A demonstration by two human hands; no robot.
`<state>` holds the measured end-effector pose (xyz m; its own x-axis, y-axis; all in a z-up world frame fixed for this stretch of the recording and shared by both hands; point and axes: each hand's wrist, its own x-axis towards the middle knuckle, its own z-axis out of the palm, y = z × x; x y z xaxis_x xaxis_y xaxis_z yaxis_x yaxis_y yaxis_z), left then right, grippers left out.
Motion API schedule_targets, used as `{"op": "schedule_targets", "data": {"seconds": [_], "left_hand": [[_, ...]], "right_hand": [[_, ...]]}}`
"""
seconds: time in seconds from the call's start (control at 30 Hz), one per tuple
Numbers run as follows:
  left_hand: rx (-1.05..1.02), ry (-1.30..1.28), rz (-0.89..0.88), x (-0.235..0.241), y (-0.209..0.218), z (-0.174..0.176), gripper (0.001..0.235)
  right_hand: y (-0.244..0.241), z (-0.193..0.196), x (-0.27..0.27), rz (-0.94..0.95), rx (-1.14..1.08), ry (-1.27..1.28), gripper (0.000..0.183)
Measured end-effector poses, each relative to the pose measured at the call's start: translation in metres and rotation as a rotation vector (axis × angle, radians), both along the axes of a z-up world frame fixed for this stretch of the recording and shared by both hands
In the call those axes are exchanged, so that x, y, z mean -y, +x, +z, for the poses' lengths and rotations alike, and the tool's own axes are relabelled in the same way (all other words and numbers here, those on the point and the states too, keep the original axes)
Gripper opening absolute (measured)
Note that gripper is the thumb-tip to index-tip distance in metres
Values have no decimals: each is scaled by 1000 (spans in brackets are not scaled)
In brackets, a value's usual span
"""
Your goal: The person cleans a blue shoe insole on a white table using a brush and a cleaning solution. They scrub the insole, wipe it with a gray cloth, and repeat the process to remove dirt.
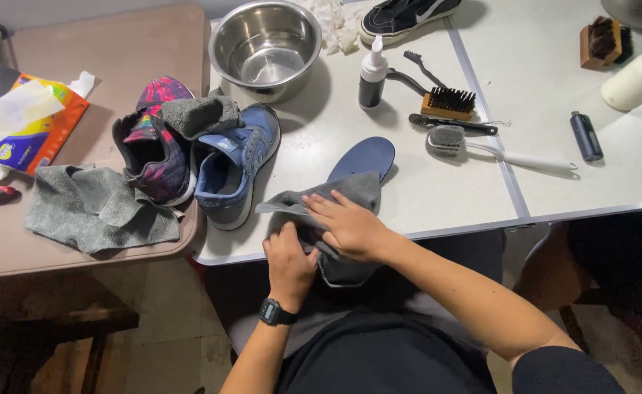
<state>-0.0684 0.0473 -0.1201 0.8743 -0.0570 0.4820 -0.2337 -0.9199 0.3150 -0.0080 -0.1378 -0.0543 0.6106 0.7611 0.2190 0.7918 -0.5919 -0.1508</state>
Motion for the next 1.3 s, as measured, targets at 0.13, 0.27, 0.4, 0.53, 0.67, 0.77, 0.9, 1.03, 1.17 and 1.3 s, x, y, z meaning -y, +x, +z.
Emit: {"op": "schedule_targets", "data": {"seconds": [0.13,0.27,0.4,0.53,0.67,0.77,0.9,1.03,1.17,1.3], "left_hand": [[15,-87,-62,3,-7,46,67],[-36,-171,-57,19,-2,42,61],[-75,-157,-13,32,-12,52,63],[-173,-228,-74,49,-27,58,51],[-65,-149,-72,55,-14,38,45],[16,-140,-49,52,1,20,43],[-231,-324,-251,38,6,46,65],[-565,-371,-256,17,6,86,66],[-302,-375,-261,4,14,103,44],[-187,-375,-238,8,35,128,32]], "right_hand": [[3,19,5,-204,-41,-111,55],[6,24,8,-366,-282,-136,64],[22,16,20,-181,-316,-117,67],[33,6,24,-144,-356,-11,66],[1,25,25,-157,-444,214,69],[-23,7,32,-174,-321,183,65],[-24,-7,34,-189,-335,121,74],[-16,-54,33,-155,-90,47,63],[-25,-68,27,-106,85,113,57],[-28,-67,33,13,58,302,44]]}}
